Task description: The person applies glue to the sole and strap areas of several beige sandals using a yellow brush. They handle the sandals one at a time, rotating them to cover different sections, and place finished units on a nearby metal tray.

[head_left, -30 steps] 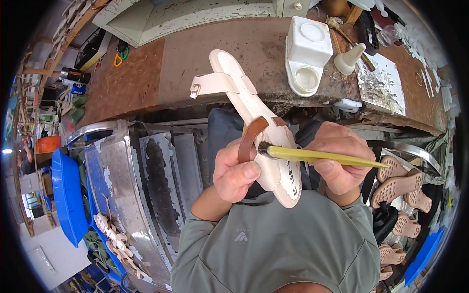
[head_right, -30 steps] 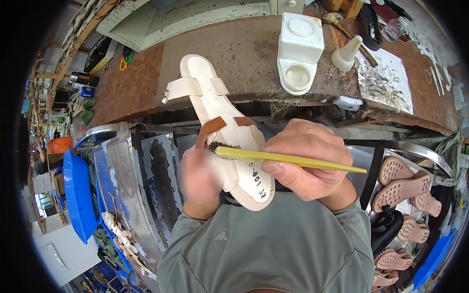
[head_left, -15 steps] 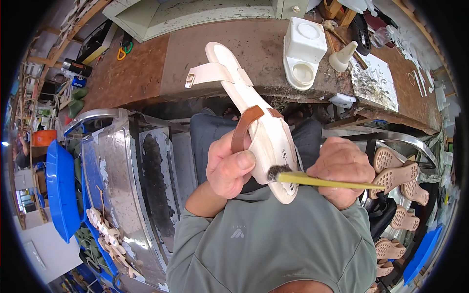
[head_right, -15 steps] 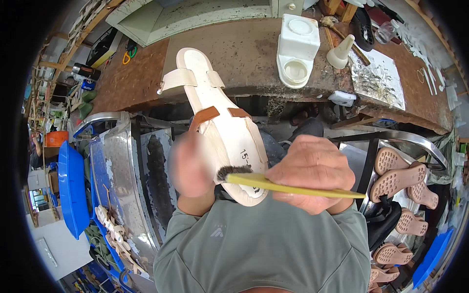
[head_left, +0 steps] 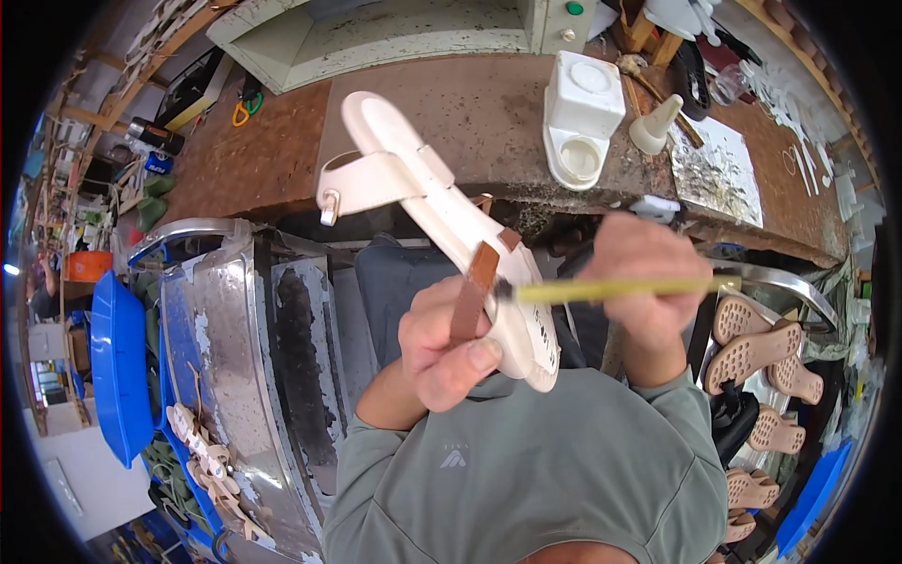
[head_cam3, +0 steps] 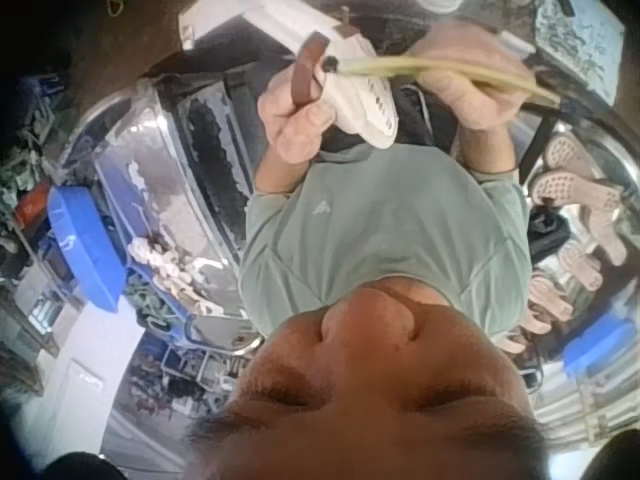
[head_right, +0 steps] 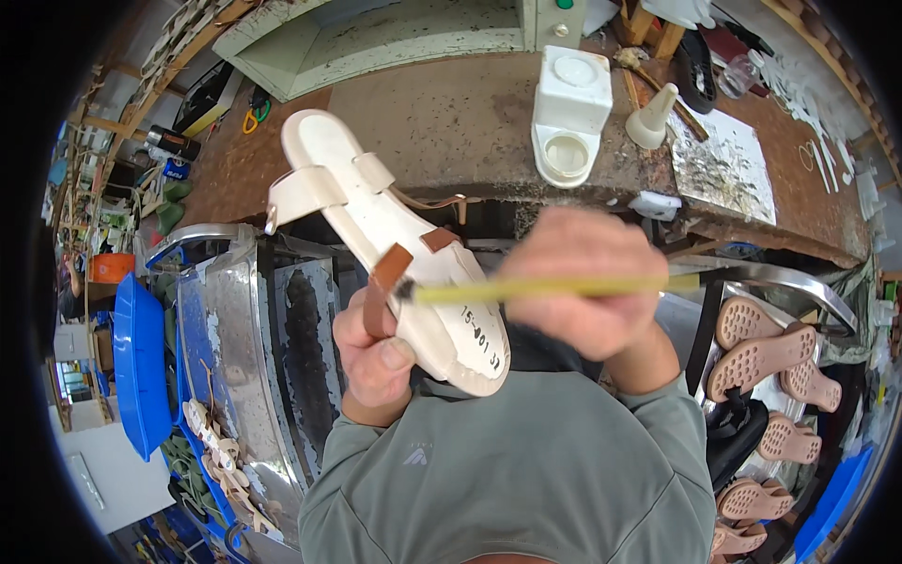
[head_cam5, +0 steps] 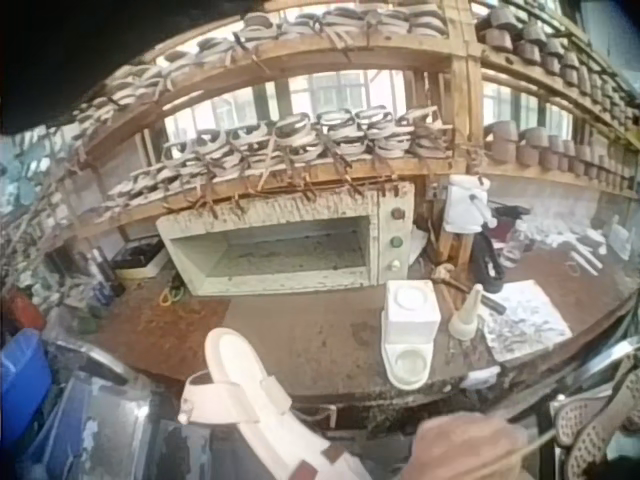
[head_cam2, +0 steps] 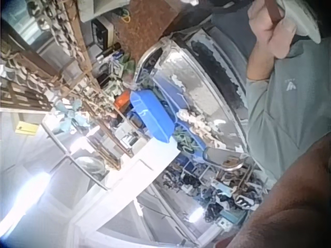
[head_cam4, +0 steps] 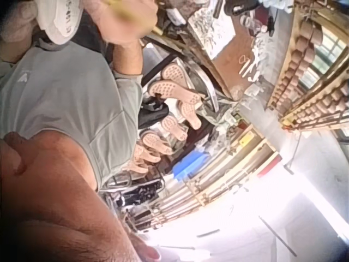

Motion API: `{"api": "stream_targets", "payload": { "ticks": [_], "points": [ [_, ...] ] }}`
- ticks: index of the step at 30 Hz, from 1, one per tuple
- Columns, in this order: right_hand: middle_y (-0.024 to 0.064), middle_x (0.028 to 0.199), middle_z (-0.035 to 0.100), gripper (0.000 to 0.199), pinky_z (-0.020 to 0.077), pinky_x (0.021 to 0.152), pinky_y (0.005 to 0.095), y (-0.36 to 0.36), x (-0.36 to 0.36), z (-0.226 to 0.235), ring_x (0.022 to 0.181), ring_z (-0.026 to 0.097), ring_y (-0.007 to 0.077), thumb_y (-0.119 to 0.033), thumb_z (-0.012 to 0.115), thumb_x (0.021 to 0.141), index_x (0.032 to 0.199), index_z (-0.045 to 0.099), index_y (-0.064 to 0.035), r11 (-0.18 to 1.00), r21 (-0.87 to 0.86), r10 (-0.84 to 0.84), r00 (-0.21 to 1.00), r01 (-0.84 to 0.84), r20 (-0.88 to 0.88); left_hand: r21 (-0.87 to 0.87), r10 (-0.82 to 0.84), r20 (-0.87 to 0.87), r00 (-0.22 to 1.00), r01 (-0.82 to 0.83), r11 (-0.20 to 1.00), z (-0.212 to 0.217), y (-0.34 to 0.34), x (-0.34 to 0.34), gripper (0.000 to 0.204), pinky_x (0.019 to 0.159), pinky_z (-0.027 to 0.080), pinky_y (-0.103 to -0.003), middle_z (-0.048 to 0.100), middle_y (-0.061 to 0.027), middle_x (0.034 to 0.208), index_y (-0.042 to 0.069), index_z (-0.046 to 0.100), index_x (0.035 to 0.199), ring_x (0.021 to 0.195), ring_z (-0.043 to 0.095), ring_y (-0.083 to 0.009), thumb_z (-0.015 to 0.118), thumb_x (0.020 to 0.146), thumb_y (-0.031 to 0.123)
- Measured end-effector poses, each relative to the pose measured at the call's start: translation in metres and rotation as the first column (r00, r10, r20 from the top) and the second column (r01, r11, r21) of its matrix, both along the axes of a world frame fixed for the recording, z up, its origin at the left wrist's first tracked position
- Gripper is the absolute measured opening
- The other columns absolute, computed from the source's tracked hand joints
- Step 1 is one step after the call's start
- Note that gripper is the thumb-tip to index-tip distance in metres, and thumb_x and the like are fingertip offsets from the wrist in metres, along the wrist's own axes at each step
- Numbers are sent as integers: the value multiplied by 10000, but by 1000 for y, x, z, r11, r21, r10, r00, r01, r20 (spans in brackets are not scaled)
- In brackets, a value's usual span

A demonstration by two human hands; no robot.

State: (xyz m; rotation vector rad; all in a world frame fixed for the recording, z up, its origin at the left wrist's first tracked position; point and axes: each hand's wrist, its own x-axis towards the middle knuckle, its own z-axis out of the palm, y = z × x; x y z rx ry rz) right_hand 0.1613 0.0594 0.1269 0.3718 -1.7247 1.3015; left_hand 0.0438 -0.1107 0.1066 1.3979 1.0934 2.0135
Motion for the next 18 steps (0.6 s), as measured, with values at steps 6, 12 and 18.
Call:
{"api": "stream_targets", "payload": {
  "ticks": [6,12,18],
  "points": [
    [134,678,642,135,423,478,279,5,6,4,519,579,194,-38,694,681,780,653,44,995,-84,59,998,-56,25,110,110,-188,976,-91,990,7,11,1,116,418,324,-312,510,-84,573,4,475,594,443,437,-202,536,678,55],
    [120,658,616,136,423,511,262,12,8,9,556,539,155,-39,669,720,811,644,59,919,-393,28,995,10,91,102,154,-375,914,-125,987,10,16,-2,100,406,330,-299,488,-76,556,-1,491,595,426,441,-195,540,658,60],
    [147,700,640,171,439,505,278,22,-6,22,560,565,183,-56,701,687,800,644,59,985,-143,114,984,-94,137,61,131,-504,854,-115,991,17,20,-6,73,400,318,-294,439,-68,542,-6,481,579,412,419,-203,522,611,43]
  ]
}}
